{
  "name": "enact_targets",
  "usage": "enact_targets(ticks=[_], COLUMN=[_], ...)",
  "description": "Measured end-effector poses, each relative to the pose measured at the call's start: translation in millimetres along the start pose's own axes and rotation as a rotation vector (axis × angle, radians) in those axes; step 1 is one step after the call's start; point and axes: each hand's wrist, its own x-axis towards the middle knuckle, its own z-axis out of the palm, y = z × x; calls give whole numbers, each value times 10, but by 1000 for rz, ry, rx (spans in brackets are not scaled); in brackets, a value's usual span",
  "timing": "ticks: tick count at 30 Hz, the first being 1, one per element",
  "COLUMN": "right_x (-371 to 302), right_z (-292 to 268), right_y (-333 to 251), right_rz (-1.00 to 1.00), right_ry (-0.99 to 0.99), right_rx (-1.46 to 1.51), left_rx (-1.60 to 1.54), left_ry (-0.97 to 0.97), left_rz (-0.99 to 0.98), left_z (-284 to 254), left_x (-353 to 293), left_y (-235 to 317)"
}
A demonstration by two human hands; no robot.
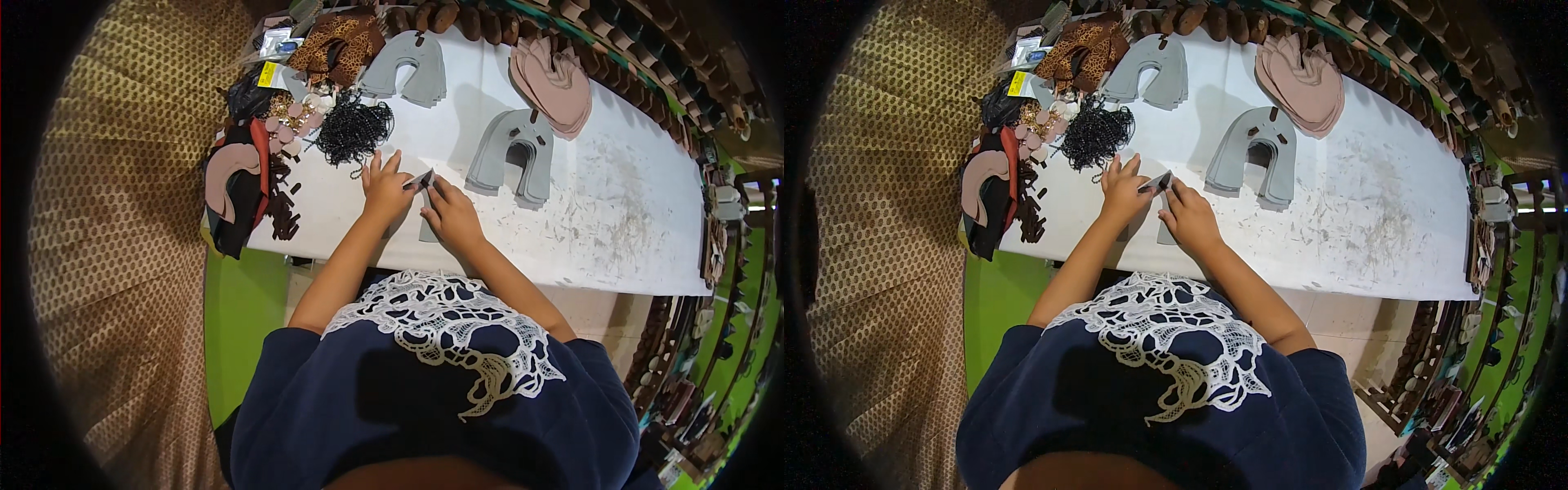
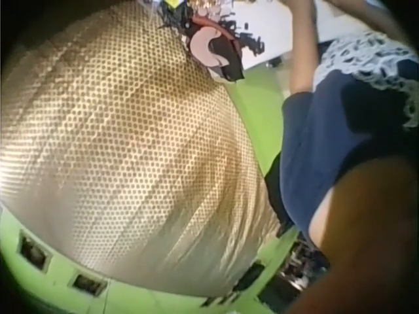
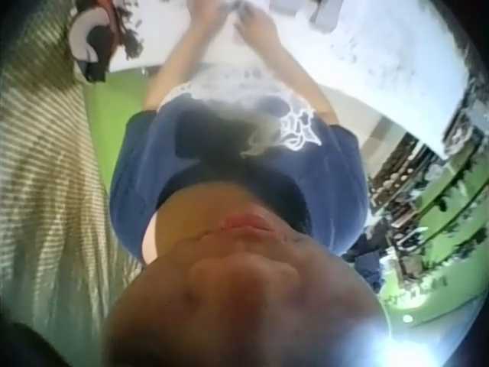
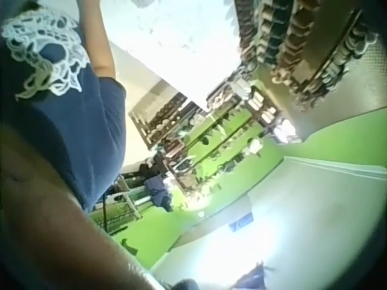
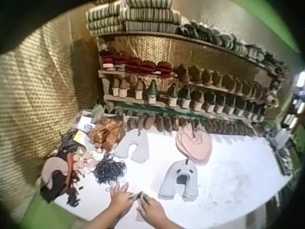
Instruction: Assembling shoe components by hand at a manufacturing workstation.
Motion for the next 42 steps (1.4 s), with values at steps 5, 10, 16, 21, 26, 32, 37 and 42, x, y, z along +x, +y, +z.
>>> enact_targets(ticks=[5,10,16,21,26,32,37,42], right_x=[-47,-38,-33,-50,-44,-45,-58,-74], right_z=[47,59,65,75,107,82,98,83], right_y=[45,34,10,29,24,6,26,31], right_rz=[-39,-27,-30,-12,-24,-5,-3,21], right_ry=[44,38,24,26,23,11,26,9], right_rx=[-56,-58,-153,-207,-204,-214,-166,-190], left_rx=[-52,-61,-91,-112,-172,44,160,234], left_ry=[82,119,113,-107,-152,-282,-319,-426], left_rz=[14,40,79,41,62,177,214,230], left_z=[47,48,46,-96,-31,-250,-325,-426], left_x=[-42,-58,-56,153,507,639,690,692], left_y=[-4,1,-44,-108,-295,-137,1,100])
